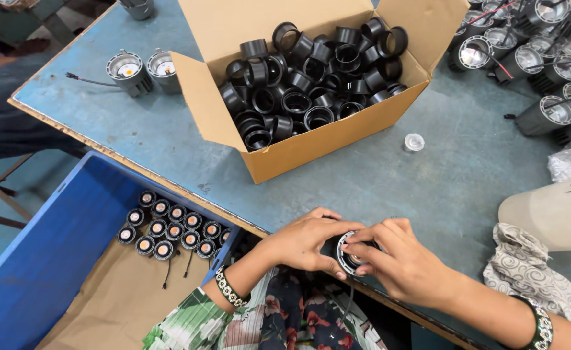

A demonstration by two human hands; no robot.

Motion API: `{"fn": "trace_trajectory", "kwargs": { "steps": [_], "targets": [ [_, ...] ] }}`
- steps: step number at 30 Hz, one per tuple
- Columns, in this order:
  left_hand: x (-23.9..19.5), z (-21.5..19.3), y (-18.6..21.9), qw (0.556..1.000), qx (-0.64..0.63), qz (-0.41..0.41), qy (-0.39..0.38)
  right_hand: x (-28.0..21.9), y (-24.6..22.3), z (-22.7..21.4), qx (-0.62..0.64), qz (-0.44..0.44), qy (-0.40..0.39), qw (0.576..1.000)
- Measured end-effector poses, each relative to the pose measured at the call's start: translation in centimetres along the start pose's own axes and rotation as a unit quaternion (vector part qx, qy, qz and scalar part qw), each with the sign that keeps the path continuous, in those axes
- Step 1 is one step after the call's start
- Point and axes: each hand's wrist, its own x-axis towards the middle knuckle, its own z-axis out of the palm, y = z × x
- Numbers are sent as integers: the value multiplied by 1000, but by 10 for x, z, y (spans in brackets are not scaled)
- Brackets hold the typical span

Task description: The person assembles small LED light units by inserting a bulb into a black housing and securing a clear plastic cap. They repeat this process for multiple units, placing the finished items into a blue bin.

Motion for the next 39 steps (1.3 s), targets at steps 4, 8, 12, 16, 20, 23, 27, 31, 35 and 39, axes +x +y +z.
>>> {"fn": "trace_trajectory", "kwargs": {
  "steps": [4, 8, 12, 16, 20, 23, 27, 31, 35, 39],
  "targets": [
    [3, 0, -3, 1000, -2, -8, 2, 3, 2, -6, -7, 1, -21, 1000],
    [4, -3, -9, 1000, 0, -17, -17, 6, 5, -10, -56, -19, -46, 997],
    [2, -1, -7, 1000, 7, -2, -8, 5, 1, -10, -87, -10, -58, 994],
    [-1, 2, -1, 999, 24, 16, 15, 5, -5, -6, -137, -1, -35, 990],
    [-1, 3, 1, 997, 71, -20, 5, 5, -7, -4, -153, 8, -25, 988],
    [-4, 7, 4, 994, 81, 40, 54, 4, -6, -4, -153, 13, -27, 988],
    [-7, 11, 7, 996, 79, 12, 49, 6, -6, -4, -131, 18, -45, 990],
    [-10, 15, 11, 994, 92, 5, 65, 5, -5, -4, -126, 20, -44, 991],
    [-11, 18, 15, 994, 89, -31, 57, 2, -4, -3, -114, 31, -43, 992],
    [-9, 15, 14, 995, 69, -44, 49, 0, -5, -2, -124, 29, -31, 991]
  ]
}}
